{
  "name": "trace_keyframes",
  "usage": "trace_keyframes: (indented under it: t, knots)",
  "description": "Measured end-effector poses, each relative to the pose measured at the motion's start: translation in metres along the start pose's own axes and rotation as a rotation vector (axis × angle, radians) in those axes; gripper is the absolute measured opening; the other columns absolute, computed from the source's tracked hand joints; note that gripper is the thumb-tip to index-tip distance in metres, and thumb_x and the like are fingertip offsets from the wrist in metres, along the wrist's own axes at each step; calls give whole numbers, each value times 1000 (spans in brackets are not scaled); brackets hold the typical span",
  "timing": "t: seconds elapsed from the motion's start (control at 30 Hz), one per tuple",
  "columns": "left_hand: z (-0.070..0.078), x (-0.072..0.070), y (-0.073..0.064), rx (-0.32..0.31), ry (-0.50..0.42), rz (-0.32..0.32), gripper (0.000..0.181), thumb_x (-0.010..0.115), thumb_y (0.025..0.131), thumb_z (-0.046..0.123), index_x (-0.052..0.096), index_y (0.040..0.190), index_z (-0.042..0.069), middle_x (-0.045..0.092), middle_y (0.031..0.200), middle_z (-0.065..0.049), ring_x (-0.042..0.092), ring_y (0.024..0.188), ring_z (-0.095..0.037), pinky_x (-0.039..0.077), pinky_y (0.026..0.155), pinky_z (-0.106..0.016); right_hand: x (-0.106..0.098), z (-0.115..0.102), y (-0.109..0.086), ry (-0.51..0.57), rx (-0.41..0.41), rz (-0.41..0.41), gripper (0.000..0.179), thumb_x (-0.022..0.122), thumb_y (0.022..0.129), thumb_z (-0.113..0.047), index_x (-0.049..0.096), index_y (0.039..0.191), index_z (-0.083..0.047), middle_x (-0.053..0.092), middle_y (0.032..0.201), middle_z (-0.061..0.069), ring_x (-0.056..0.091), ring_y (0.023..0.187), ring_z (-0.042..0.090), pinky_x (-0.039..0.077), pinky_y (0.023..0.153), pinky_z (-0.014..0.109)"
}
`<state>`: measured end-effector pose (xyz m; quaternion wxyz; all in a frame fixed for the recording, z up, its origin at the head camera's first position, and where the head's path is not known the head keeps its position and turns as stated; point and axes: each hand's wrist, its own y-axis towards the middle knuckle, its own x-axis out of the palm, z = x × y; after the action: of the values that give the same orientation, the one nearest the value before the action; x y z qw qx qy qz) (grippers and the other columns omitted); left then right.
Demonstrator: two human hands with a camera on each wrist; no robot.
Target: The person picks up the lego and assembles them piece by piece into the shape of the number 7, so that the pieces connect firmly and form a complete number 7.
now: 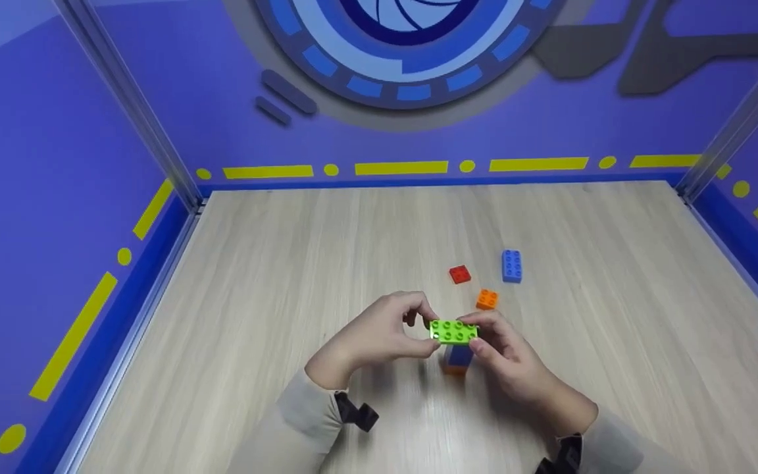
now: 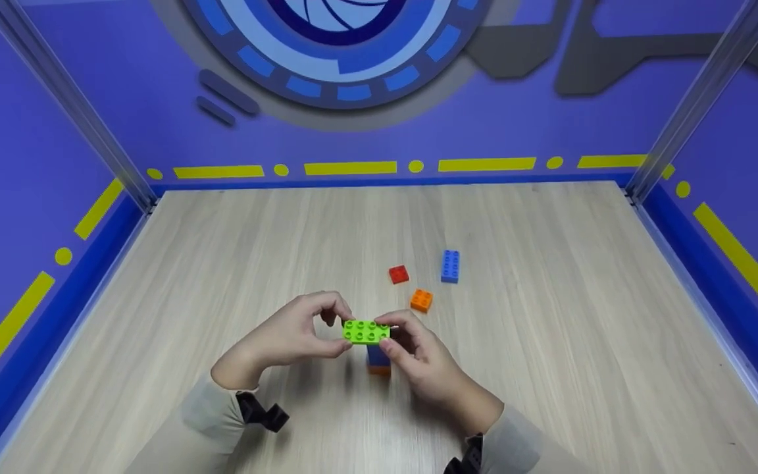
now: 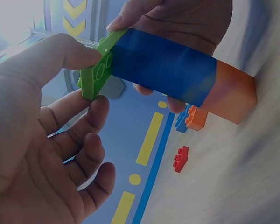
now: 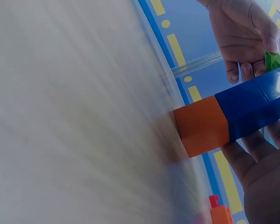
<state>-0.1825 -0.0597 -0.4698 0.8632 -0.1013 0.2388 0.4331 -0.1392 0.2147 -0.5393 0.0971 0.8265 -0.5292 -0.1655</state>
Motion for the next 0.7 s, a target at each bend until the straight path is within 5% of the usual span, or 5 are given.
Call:
trace_keyframes:
  t: [0.23, 0.43, 0.7]
  knots:
    - [-5, -6, 10, 29, 18, -47, 24, 75, 101, 38, 77, 115, 18, 75, 112, 1, 60, 104, -12, 50, 95, -34, -4, -1, 1, -36, 15, -14, 33, 52, 114, 5, 54, 146, 1, 68, 141, -4, 68, 124, 10, 56, 110, 20]
    - [-17, -8, 30, 30, 15, 4, 67, 50, 108, 74, 78, 123, 15, 78, 123, -4, 67, 113, -13, 55, 105, -39, -3, 4, 1, -59, -10, 2, 33, 54, 112, 7, 54, 145, 0, 69, 139, -2, 71, 121, 11, 58, 108, 21]
    - [-36, 6, 67, -41, 29, 107, 48, 53, 113, 56, 76, 131, 18, 75, 130, -3, 66, 111, -18, 56, 101, -41, 0, 8, 0, -55, -1, 27, 32, 52, 113, 6, 54, 145, 1, 68, 137, -7, 69, 120, 10, 56, 107, 21]
